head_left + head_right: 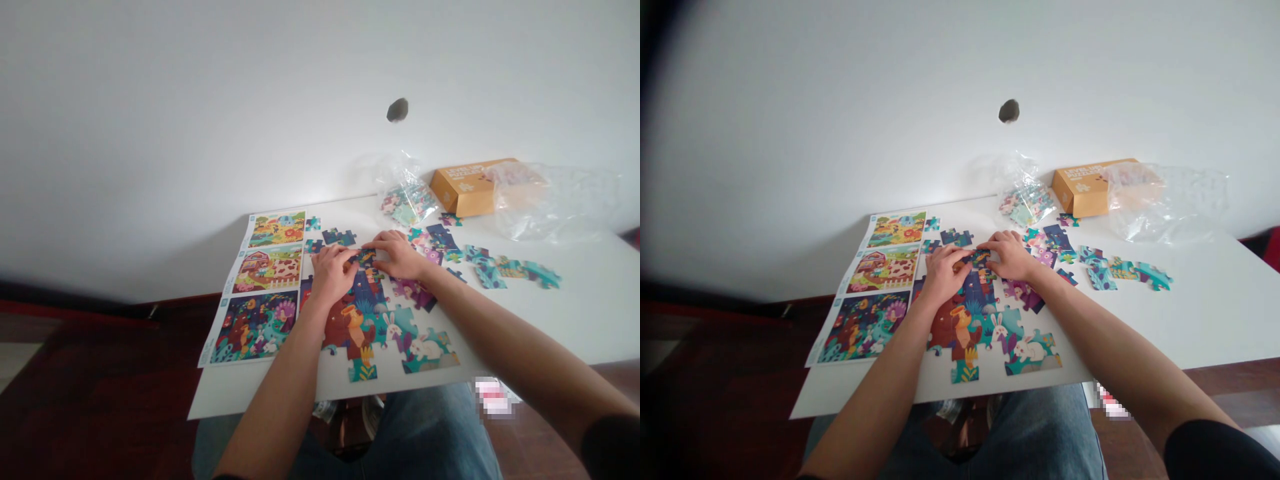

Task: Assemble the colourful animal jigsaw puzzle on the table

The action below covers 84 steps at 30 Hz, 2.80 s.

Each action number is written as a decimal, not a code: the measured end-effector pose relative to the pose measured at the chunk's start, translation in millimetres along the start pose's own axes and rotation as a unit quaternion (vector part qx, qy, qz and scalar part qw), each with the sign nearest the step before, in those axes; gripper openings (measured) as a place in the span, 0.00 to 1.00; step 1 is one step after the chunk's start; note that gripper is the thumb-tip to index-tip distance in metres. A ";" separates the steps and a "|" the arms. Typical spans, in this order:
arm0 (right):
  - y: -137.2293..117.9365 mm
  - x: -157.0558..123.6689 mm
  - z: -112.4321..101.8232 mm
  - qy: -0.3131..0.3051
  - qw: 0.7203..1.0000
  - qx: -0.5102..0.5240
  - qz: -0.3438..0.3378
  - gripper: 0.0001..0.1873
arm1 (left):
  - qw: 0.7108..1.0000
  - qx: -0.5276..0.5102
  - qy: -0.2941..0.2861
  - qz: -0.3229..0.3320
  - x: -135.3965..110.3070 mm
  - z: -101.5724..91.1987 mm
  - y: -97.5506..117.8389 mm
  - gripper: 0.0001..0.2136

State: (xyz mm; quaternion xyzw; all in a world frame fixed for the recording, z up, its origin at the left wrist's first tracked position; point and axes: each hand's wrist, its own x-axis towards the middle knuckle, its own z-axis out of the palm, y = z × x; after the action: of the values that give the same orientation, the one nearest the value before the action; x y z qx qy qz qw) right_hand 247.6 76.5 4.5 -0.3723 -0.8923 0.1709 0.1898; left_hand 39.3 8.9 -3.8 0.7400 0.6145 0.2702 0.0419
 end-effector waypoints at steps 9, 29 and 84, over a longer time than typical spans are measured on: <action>-0.4 1.5 4.9 0.000 1.000 0.007 -0.008 0.24 | 1.000 0.003 -0.003 0.002 -0.5 -0.5 0.2 0.11; -1.7 1.7 4.3 -0.010 1.000 -0.022 -0.012 0.24 | 0.999 -0.034 0.011 -0.005 2.4 -1.9 -1.1 0.12; 16.2 -3.6 -3.0 0.027 0.996 -0.087 0.026 0.21 | 0.999 -0.033 0.000 -0.002 -1.0 -0.7 0.5 0.05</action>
State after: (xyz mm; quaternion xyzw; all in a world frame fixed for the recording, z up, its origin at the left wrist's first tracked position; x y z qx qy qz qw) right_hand 261.0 85.1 -0.9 -0.4150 -0.8882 0.0876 0.1766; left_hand 39.3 7.6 -3.4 0.7367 0.6070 0.2905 0.0668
